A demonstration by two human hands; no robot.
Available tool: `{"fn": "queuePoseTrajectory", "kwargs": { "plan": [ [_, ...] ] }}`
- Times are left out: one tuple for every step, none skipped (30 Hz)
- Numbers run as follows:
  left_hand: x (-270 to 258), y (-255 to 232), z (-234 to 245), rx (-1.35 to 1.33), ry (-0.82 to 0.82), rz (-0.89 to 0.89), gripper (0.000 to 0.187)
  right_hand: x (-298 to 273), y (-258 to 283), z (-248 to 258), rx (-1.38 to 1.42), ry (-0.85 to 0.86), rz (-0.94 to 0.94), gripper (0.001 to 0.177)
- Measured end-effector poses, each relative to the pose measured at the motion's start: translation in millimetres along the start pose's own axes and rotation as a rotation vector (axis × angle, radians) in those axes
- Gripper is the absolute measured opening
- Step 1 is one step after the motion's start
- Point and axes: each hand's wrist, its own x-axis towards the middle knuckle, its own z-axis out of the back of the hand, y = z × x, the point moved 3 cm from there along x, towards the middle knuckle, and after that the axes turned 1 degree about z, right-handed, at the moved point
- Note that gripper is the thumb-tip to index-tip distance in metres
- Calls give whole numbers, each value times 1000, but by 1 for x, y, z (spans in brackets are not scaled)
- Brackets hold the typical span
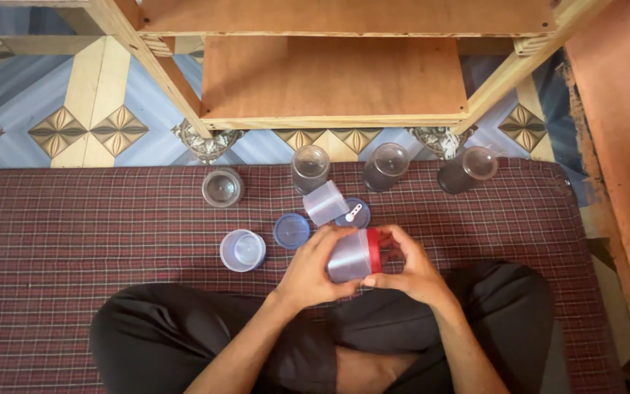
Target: The person sits on a floor mat and opens several small plastic containers, removes their lids, and places the containers and lids on a nearby wooden shelf. The person handles each container individually, unscrews the lids, and arranges them on the shelf.
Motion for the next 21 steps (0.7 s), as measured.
{"fn": "queuePoseTrajectory", "kwargs": {
  "plan": [
    [0, 0, 1, -12, 12, 17, 79, -1, 2, 0, -19, -1, 5, 82],
    [2, 0, 3, -24, 24, 32, 78, -1, 4, 0, -26, 2, 11, 84],
    [3, 0, 4, -38, 45, 42, 77, -1, 6, -1, -33, 4, 16, 86],
    [4, 0, 6, -53, 66, 52, 77, -2, 9, -1, -40, 7, 22, 88],
    [4, 0, 7, -67, 87, 61, 77, -2, 12, -1, -67, 9, 32, 89],
    [5, 0, 9, -77, 101, 50, 77, -2, 14, -1, -95, 12, 42, 89],
    [6, 1, 10, -88, 115, 40, 77, -2, 17, -1, -122, 16, 51, 90],
    [6, 2, 12, -98, 127, 29, 78, -2, 20, -2, -138, 15, 63, 90],
    [6, 2, 13, -104, 132, 26, 78, -2, 22, -2, -154, 15, 74, 91],
    [7, 3, 14, -110, 136, 23, 78, -2, 24, -4, -170, 15, 86, 92],
    [6, 4, 14, -117, 140, 20, 78, -2, 26, -5, -178, 10, 78, 94],
    [6, 5, 15, -121, 153, 37, 77, -2, 27, -7, -185, 7, 70, 96],
    [6, 7, 15, -125, 166, 54, 76, -2, 28, -8, -193, 4, 62, 98],
    [6, 7, 15, -128, 178, 70, 76, -1, 30, -10, -207, 9, 91, 96],
    [6, 8, 16, -138, 179, 79, 75, 0, 31, -11, -221, 14, 121, 94],
    [6, 8, 17, -149, 180, 87, 74, 0, 32, -12, -236, 18, 151, 93],
    [5, 8, 18, -160, 182, 95, 74, 1, 33, -12, -248, 17, 174, 92],
    [5, 7, 19, -159, 164, 67, 74, 2, 33, -12, -261, 15, 197, 92],
    [5, 7, 20, -159, 146, 38, 75, 3, 32, -12, -273, 13, 220, 91],
    [4, 5, 21, -159, 129, 8, 76, 4, 31, -11, -274, 8, 210, 90],
    [3, 5, 20, -107, 126, 17, 77, 5, 28, -11, -274, 3, 200, 88]
  ]
}}
